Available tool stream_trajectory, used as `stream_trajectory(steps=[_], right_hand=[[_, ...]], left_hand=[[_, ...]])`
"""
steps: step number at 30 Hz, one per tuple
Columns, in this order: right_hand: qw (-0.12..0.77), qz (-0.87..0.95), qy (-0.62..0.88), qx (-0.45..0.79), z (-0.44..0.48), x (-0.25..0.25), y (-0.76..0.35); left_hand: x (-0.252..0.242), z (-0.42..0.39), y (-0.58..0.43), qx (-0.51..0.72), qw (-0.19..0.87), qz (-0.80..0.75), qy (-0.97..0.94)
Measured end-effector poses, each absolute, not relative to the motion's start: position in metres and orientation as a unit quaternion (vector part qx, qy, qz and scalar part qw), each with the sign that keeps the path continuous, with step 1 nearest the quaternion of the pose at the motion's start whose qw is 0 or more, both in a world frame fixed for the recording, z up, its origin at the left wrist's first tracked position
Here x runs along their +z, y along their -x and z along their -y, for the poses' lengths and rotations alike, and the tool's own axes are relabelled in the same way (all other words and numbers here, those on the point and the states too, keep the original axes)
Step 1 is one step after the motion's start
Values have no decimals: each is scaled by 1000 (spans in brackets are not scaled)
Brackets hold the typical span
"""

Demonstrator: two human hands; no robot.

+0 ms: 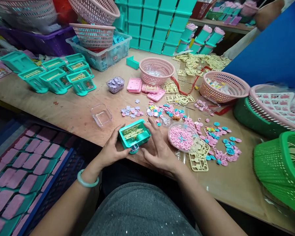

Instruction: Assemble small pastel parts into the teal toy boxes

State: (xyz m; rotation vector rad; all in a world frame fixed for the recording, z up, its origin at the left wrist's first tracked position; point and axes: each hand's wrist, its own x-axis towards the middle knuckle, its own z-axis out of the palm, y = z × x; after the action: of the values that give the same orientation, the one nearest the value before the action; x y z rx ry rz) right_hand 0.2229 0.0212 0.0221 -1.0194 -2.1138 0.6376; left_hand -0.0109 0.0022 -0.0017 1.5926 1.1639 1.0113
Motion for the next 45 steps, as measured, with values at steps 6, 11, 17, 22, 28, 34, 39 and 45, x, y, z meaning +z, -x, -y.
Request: stream_trajectory(steps=[6,11,17,22,28,34,39,45], right_hand=[[285,866,350,216,-27,23,-221],[288,869,334,226,-31,22,-226],[270,865,349,238,-30,26,-226],[271,863,358,230,-29,26,-225],[259,871,346,234,-29,25,-227],[290,851,381,215,-21,17,-220],[341,822,374,262,-22,23,-219],[369,757,416,343,-18,30,-210]], left_hand=[[-5,5,-1,383,304,-530,-693],[-5,7,-3,362,281,-552,-697],[-5,6,-3,361,262,-564,-695],[-8,4,1,364,273,-550,-700],[-5,5,5,358,274,-508,-734],[-8,5,1,354,268,-551,-707],[-1,2,8,412,387,-511,-648],[16,8,5,463,574,-490,-465]])
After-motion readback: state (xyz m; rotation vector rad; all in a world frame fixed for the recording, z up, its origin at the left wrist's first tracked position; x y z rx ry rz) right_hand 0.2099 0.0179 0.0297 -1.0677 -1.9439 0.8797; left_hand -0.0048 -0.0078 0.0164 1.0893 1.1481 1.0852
